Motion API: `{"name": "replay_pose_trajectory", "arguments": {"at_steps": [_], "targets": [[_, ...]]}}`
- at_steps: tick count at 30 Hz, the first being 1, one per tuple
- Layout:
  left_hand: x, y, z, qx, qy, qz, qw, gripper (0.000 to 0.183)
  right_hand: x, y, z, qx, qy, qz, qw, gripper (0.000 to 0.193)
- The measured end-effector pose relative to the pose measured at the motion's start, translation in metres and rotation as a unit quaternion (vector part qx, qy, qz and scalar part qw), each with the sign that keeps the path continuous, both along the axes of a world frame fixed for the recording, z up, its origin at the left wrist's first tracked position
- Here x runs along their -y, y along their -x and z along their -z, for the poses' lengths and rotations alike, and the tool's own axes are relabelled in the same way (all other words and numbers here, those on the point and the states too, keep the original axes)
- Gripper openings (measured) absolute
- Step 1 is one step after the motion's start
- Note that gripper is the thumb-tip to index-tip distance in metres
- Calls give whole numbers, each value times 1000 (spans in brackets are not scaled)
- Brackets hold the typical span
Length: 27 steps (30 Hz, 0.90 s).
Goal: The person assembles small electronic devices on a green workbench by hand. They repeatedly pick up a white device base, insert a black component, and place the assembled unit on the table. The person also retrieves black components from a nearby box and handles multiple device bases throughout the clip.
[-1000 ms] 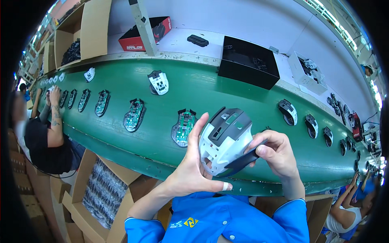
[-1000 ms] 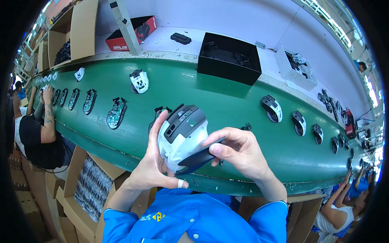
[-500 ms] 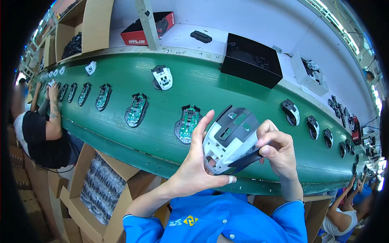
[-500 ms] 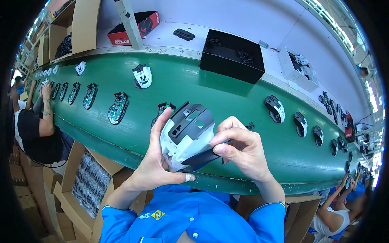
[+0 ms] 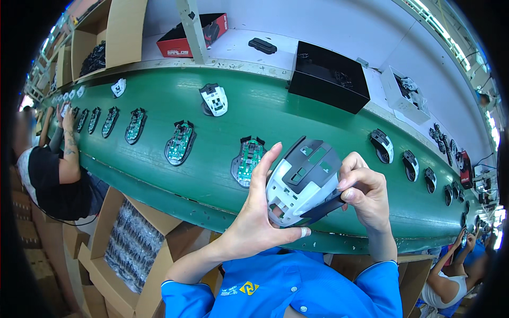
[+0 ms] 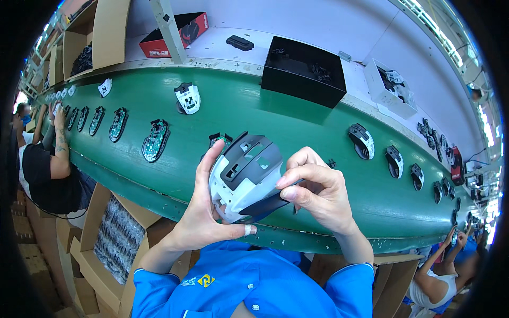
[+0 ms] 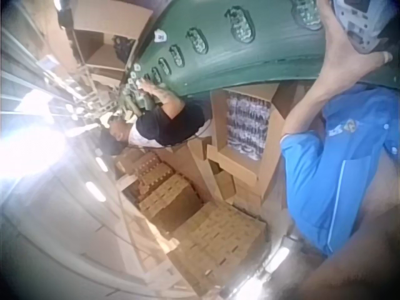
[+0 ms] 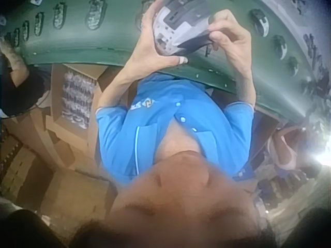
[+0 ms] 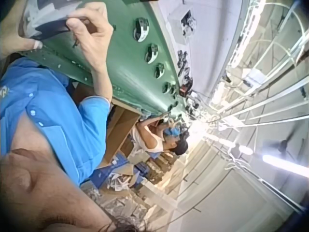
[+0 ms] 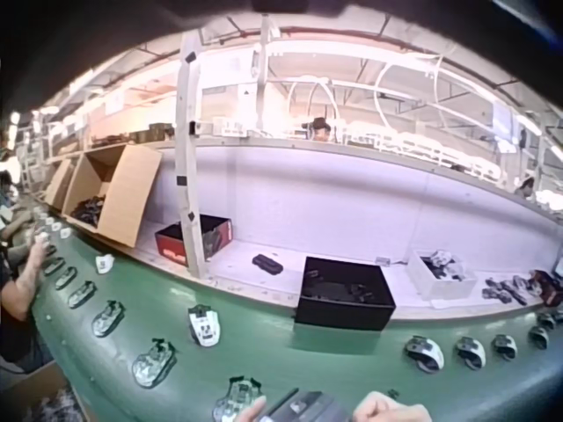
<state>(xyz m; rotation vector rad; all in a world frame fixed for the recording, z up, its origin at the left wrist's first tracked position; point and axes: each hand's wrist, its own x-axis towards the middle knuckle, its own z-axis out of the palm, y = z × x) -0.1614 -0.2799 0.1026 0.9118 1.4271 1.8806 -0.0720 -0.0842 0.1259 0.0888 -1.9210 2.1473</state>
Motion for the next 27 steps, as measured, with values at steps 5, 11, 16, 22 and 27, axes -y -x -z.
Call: {"name": "replay_pose_trajectory", "arguments": {"at_steps": [5,11,16,22,27], "targets": [[1,3,1,-31,16,-4,999,114,1,3,-2,-8,-21,-2,1000,13],[4,4,-3,-23,57,-4,998,110,0,5,-4,-2,-29,-10,1000,15],[8,5,-5,-57,101,-1,993,106,-9,9,3,-50,-124,-27,991,23],[10,-2,1,31,69,-42,996,93,4,11,-2,16,27,2,1000,39],[13,0,-2,-60,104,-30,992,90,-7,11,4,-14,-32,-24,999,45]]}}
